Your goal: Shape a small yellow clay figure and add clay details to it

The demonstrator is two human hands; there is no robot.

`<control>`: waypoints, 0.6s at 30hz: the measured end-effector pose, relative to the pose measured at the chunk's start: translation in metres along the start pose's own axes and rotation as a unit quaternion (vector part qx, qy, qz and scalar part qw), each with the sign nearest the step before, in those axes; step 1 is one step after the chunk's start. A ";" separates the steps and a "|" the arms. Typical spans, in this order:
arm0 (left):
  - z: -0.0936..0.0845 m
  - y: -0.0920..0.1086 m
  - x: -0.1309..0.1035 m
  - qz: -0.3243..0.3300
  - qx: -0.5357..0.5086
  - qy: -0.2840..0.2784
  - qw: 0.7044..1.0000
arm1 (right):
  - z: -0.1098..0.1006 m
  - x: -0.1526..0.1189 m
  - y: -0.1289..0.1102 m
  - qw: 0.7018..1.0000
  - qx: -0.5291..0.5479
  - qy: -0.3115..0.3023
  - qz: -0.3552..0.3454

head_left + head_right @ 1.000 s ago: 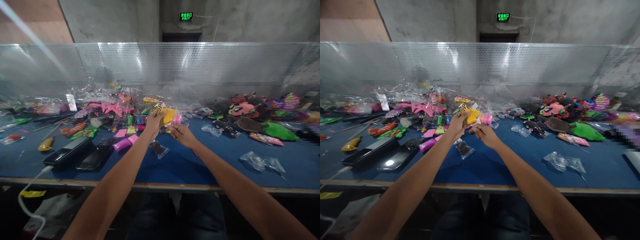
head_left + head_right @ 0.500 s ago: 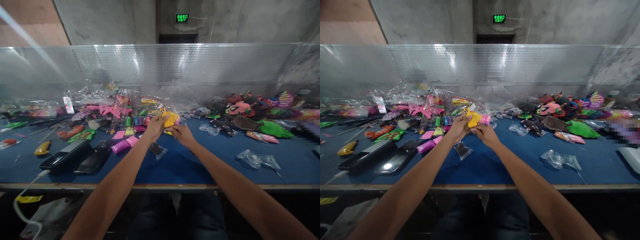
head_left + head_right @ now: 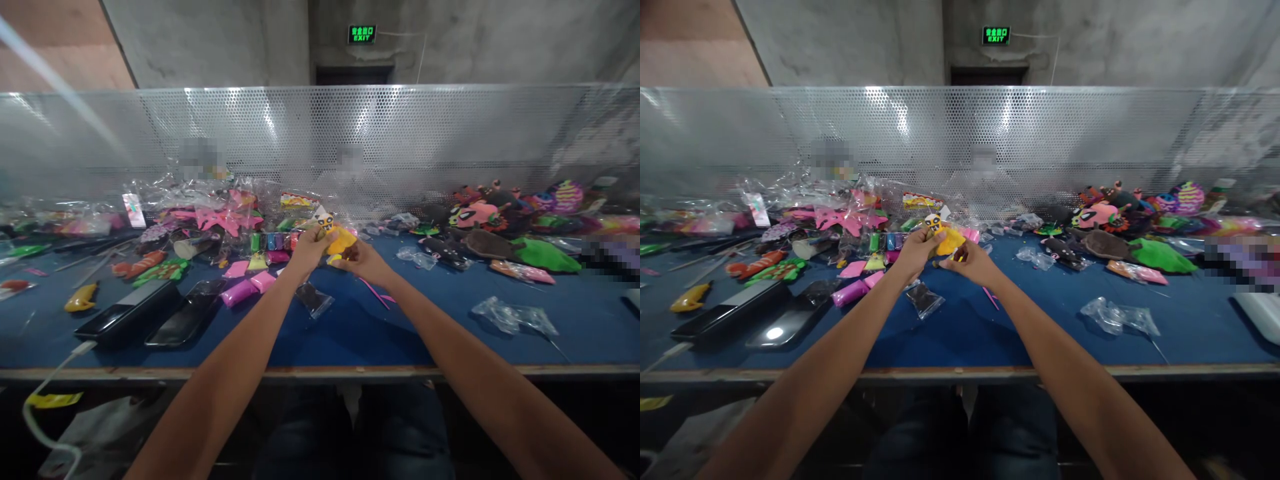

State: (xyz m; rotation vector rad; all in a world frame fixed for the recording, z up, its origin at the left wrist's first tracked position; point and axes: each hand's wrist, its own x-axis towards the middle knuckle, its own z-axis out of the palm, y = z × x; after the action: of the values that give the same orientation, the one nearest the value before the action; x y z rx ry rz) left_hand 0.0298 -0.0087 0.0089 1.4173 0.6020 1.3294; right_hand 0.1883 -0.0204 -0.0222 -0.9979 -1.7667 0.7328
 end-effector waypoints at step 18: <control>-0.031 -0.033 0.008 -0.021 0.250 -0.130 0.959 | -0.030 0.009 0.015 0.999 0.042 0.003 -0.033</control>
State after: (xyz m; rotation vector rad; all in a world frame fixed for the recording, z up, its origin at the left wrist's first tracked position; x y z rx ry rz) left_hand 0.0126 0.0193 -0.0236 1.9390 0.8222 0.9667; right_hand 0.2187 -0.0036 -0.0188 -0.8803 -1.7412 0.7556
